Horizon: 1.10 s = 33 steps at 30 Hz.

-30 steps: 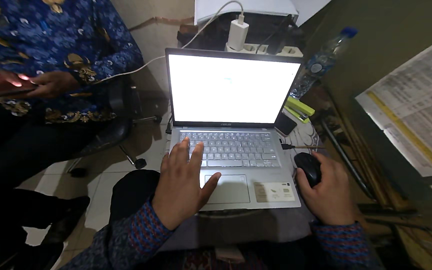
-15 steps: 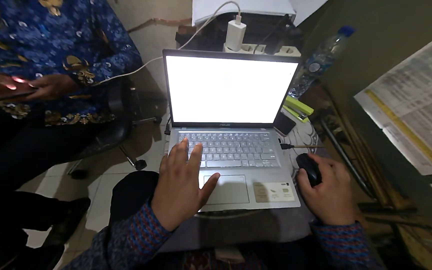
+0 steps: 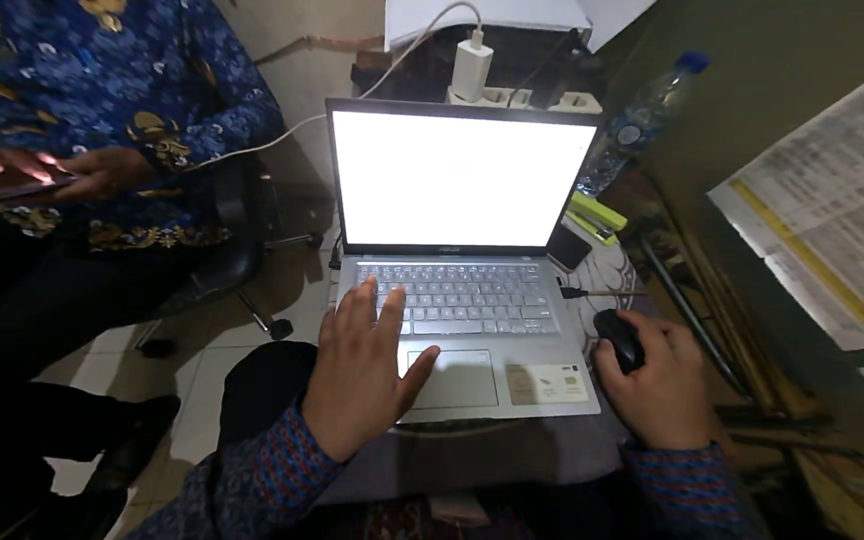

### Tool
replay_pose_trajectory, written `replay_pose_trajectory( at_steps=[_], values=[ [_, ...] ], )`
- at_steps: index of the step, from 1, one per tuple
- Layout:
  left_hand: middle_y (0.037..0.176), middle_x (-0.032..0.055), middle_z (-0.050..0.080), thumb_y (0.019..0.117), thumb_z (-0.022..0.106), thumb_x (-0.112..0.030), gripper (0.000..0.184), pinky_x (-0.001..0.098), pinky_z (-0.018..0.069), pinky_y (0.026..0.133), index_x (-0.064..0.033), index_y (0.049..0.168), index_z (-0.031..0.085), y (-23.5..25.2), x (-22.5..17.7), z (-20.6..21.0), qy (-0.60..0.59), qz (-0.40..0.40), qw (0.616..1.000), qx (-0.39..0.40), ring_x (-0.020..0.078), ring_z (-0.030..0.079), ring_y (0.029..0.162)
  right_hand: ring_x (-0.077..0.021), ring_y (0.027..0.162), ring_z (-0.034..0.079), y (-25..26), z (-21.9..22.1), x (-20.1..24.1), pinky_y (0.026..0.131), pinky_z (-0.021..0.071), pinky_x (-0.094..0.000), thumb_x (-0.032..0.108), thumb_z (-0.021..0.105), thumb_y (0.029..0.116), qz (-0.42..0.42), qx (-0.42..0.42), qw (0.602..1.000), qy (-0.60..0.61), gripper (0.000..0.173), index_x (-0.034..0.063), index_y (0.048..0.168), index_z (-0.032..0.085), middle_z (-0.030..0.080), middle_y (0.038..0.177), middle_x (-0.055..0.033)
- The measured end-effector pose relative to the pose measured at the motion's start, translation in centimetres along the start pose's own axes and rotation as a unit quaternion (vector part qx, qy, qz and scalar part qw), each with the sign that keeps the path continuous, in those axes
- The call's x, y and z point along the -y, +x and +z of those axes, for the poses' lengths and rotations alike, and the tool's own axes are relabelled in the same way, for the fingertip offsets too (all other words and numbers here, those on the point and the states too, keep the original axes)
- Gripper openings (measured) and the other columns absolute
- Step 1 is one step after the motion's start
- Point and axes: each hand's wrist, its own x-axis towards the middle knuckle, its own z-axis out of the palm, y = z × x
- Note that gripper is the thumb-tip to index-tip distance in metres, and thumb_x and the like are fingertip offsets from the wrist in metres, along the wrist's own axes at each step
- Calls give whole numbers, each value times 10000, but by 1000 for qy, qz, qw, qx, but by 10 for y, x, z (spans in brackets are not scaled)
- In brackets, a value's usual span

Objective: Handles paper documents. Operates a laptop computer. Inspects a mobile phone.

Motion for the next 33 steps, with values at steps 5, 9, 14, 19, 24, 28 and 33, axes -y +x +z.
replay_pose_trajectory(
  at_steps=[5, 9, 14, 19, 24, 28, 33],
  values=[
    [1543, 227, 447, 901, 350, -820, 915, 665, 405, 1072, -159, 1518, 490, 0, 0, 0, 0, -2, 1000, 3, 426, 452, 1406, -415, 1085, 614, -1, 1, 0, 878, 517, -573, 474, 571, 898, -1, -9, 1000, 11, 560, 80, 1282, 676, 625, 1215, -244],
    [1542, 228, 449, 902, 340, -822, 921, 666, 398, 1082, -152, 1515, 493, 0, 0, 0, 2, -2, 1000, 6, 427, 454, 1405, -396, 1083, 619, -1, 0, 2, 876, 527, -557, 477, 575, 921, -2, -5, 1000, 17, 556, 91, 1311, 666, 627, 1218, -235],
    [1536, 233, 455, 905, 338, -819, 917, 666, 404, 1077, -148, 1509, 500, 0, 0, -1, 1, 0, 1000, 2, 430, 461, 1400, -413, 1094, 613, 1, 2, 0, 877, 518, -576, 456, 566, 912, 0, 3, 1000, 7, 535, 81, 1278, 673, 629, 1220, -234],
    [1537, 229, 456, 903, 340, -820, 916, 660, 401, 1081, -151, 1508, 502, 1, 0, 0, 3, 1, 1000, 2, 429, 458, 1401, -432, 1082, 614, 0, 1, 1, 866, 517, -588, 463, 565, 903, 7, 2, 1000, 5, 544, 53, 1247, 661, 629, 1209, -244],
    [1532, 233, 459, 904, 345, -816, 915, 662, 411, 1070, -148, 1509, 499, 0, 0, 0, 3, 2, 1000, 3, 432, 465, 1393, -435, 1090, 613, 0, 1, 1, 879, 514, -591, 464, 565, 902, 7, 3, 1000, 1, 552, 49, 1255, 656, 627, 1220, -247],
    [1538, 232, 454, 904, 344, -817, 914, 664, 409, 1072, -153, 1515, 494, 0, 0, 0, 4, 2, 1000, 3, 432, 459, 1401, -459, 1118, 603, 0, 1, 0, 902, 504, -611, 459, 561, 909, 14, 3, 1000, -1, 575, 51, 1306, 640, 621, 1241, -265],
    [1538, 234, 453, 908, 341, -816, 911, 665, 404, 1078, -152, 1511, 499, 0, 0, 0, 0, 3, 1000, 0, 434, 454, 1405, -451, 1118, 604, 0, 1, 0, 890, 508, -615, 471, 552, 915, 19, 7, 1000, -2, 573, 82, 1326, 647, 616, 1257, -259]
  ],
)
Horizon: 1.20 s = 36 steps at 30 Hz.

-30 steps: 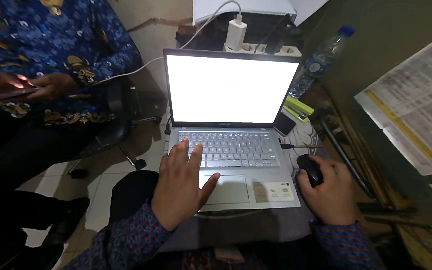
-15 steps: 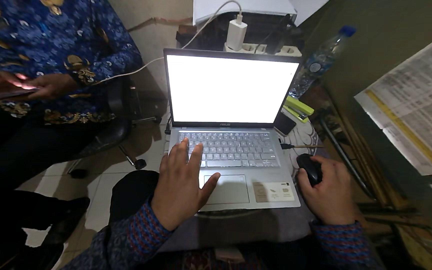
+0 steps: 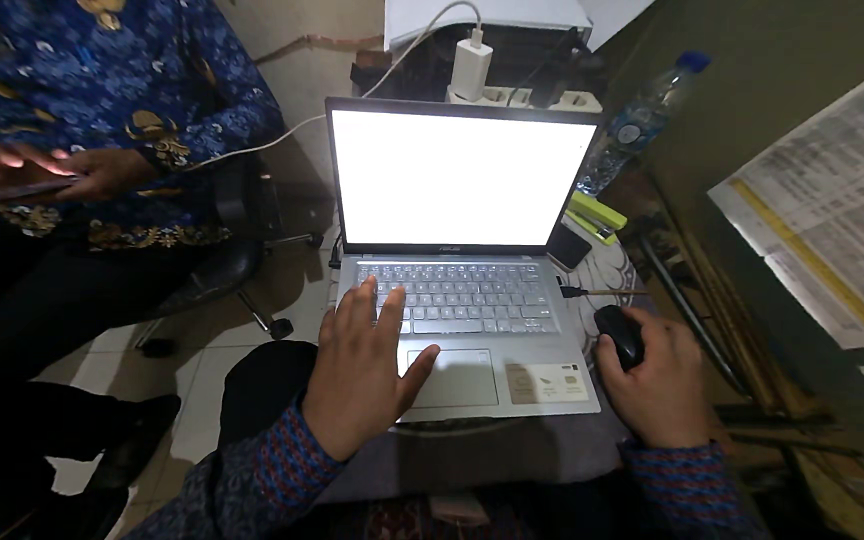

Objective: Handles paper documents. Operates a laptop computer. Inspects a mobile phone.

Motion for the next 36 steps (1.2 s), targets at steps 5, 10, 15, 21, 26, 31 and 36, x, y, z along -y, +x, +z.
replay_pose_trajectory(
  at_steps=[5, 10, 15, 21, 26, 31, 36],
  values=[
    [1536, 233, 455, 908, 345, -813, 906, 665, 408, 1072, -153, 1510, 498, 0, 0, 0, 1, -1, 1000, 0, 434, 459, 1399, -455, 1101, 606, 1, 0, 1, 875, 512, -611, 465, 554, 915, -3, -2, 1000, -1, 558, 87, 1312, 656, 623, 1240, -255],
    [1538, 226, 456, 908, 352, -812, 902, 659, 406, 1079, -157, 1511, 499, 1, 0, 0, -2, -3, 1000, 2, 425, 458, 1403, -447, 1104, 605, 0, 0, 1, 869, 512, -607, 464, 550, 920, -3, -2, 1000, -5, 557, 89, 1318, 656, 619, 1244, -250],
    [1535, 228, 458, 903, 339, -821, 912, 666, 405, 1076, -160, 1511, 500, 0, 0, 0, -1, -7, 1000, 6, 429, 457, 1403, -443, 1105, 604, 0, 1, 0, 872, 511, -604, 471, 553, 916, -5, -4, 1000, -6, 555, 95, 1309, 662, 621, 1241, -249],
    [1538, 230, 454, 905, 336, -819, 915, 665, 405, 1074, -154, 1514, 494, 1, 0, 0, 1, -2, 1000, 4, 432, 455, 1404, -426, 1082, 614, 1, 0, 0, 865, 517, -585, 475, 561, 901, -18, -1, 1000, 4, 563, 93, 1300, 667, 627, 1224, -240],
    [1528, 226, 466, 903, 343, -821, 914, 669, 408, 1074, -156, 1511, 500, 1, 0, 0, 1, -1, 1000, 3, 433, 461, 1398, -419, 1073, 619, 1, 0, 0, 864, 520, -587, 481, 577, 884, -24, 6, 1000, 16, 574, 96, 1300, 666, 633, 1215, -231],
    [1523, 224, 472, 901, 358, -816, 909, 666, 410, 1071, -154, 1509, 500, 0, 1, 1, 0, 0, 1000, 0, 430, 463, 1395, -411, 1080, 615, 0, 1, -1, 869, 515, -580, 505, 572, 888, -29, 1, 999, 18, 582, 101, 1297, 667, 629, 1213, -234],
    [1525, 225, 469, 903, 351, -816, 908, 667, 410, 1070, -156, 1509, 500, 0, 0, 0, 1, 0, 1000, 0, 431, 461, 1398, -425, 1181, 588, 1, 1, 0, 943, 508, -570, 510, 599, 891, -45, -18, 998, 27, 591, 98, 1310, 662, 589, 1324, -256]
  ],
)
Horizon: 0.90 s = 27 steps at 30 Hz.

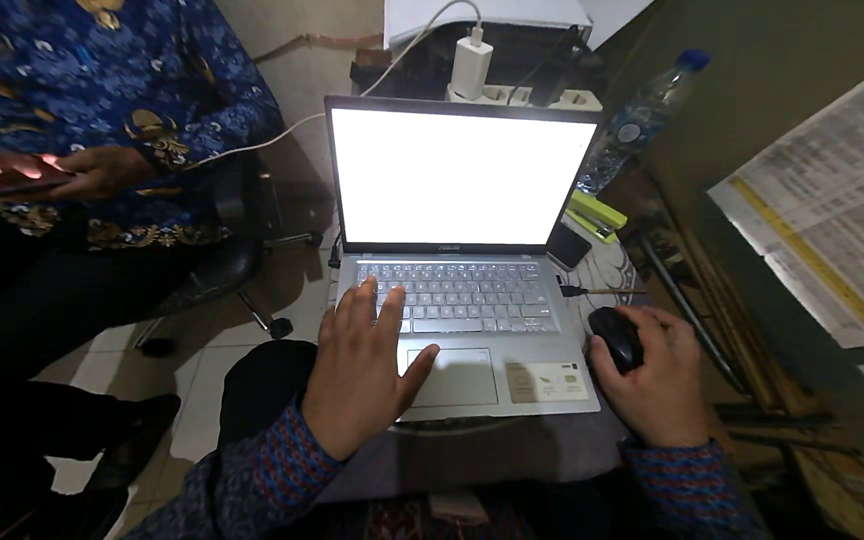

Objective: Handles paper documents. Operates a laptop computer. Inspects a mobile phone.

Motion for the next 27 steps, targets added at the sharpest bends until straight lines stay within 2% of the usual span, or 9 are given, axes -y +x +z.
replay_pose_trajectory(
  at_steps=[3, 6, 9, 18, 23, 27],
  values=[
    [1528, 222, 468, 905, 347, -816, 911, 666, 416, 1064, -153, 1512, 495, 0, 0, 0, 2, 2, 1000, 0, 431, 467, 1392, -426, 1193, 583, 0, -2, 1, 956, 504, -567, 506, 604, 896, -16, -8, 1000, 1, 573, 107, 1302, 674, 571, 1353, -268],
    [1523, 220, 472, 907, 353, -810, 905, 661, 418, 1062, -150, 1508, 499, 0, 0, 0, 0, 4, 1000, -1, 428, 466, 1391, -429, 1197, 581, 0, -1, -1, 955, 494, -584, 513, 589, 912, -20, 9, 1000, -5, 500, 136, 1209, 726, 579, 1363, -253],
    [1524, 224, 471, 906, 349, -815, 908, 668, 404, 1074, -153, 1511, 497, 0, 0, 0, 0, 2, 1000, 0, 430, 460, 1400, -435, 1227, 563, 0, 1, -1, 979, 478, -591, 531, 576, 920, -14, 26, 999, -10, 488, 156, 1190, 731, 574, 1379, -239],
    [1529, 220, 469, 905, 347, -815, 910, 664, 411, 1069, -155, 1515, 494, 0, -1, -1, 3, -3, 1000, 4, 426, 465, 1397, -434, 1178, 588, -1, -1, 0, 944, 503, -583, 529, 599, 889, -3, -3, 1000, -6, 608, 85, 1298, 668, 590, 1334, -257],
    [1527, 230, 466, 900, 364, -815, 908, 671, 406, 1075, -159, 1514, 495, 0, 1, -1, -7, -5, 1000, 6, 433, 453, 1406, -451, 1096, 608, -1, -4, 4, 868, 512, -609, 541, 590, 845, 27, 8, 999, -21, 685, 57, 1329, 627, 607, 1247, -280],
    [1538, 221, 459, 893, 399, -813, 904, 657, 393, 1094, -166, 1518, 491, 1, 0, -1, -10, -16, 1000, 17, 422, 447, 1413, -468, 1109, 605, -1, -2, 2, 895, 506, -630, 497, 589, 833, 33, 24, 999, -19, 688, 55, 1360, 605, 607, 1252, -288]
  ],
)
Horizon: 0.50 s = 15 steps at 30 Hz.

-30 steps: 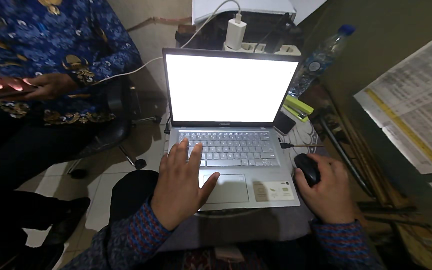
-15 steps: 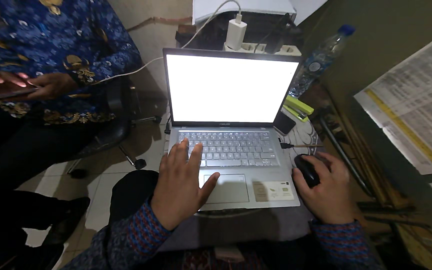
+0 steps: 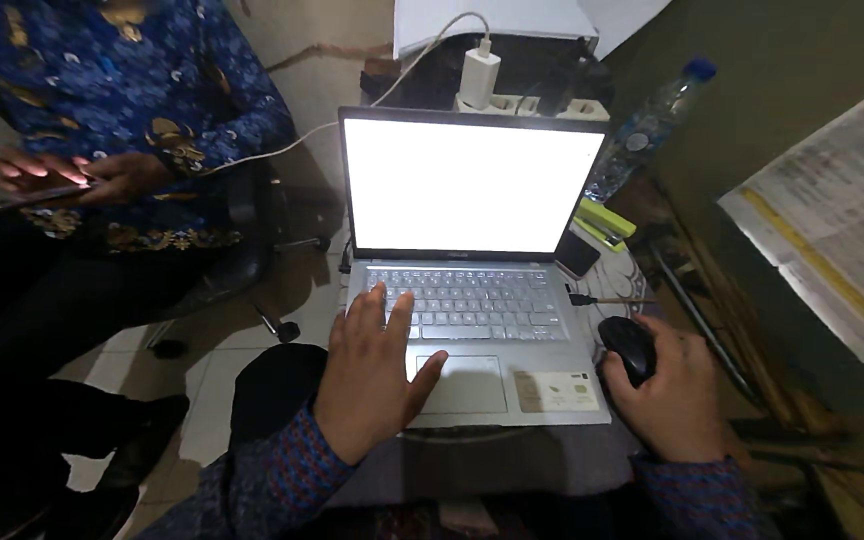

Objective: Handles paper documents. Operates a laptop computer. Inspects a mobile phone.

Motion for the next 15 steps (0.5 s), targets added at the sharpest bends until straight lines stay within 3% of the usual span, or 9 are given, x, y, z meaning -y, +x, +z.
replay_pose_trajectory(
  at_steps=[9, 15],
  values=[
    [1551, 222, 447, 899, 407, -805, 897, 654, 384, 1116, -167, 1525, 486, 0, -1, -1, 0, -2, 1000, 3, 413, 431, 1434, -431, 1095, 622, 1, 1, 0, 900, 519, -595, 457, 593, 891, -45, -3, 998, 38, 574, 78, 1316, 655, 628, 1226, -260],
    [1555, 223, 438, 963, 379, -718, 798, 609, 409, 1117, -154, 1517, 491, 0, 3, -3, -21, -2, 1000, -5, 390, 448, 1426, -394, 1069, 630, 2, 2, -1, 867, 529, -570, 473, 580, 897, -49, -3, 998, 38, 553, 110, 1304, 671, 638, 1205, -228]
  ],
)
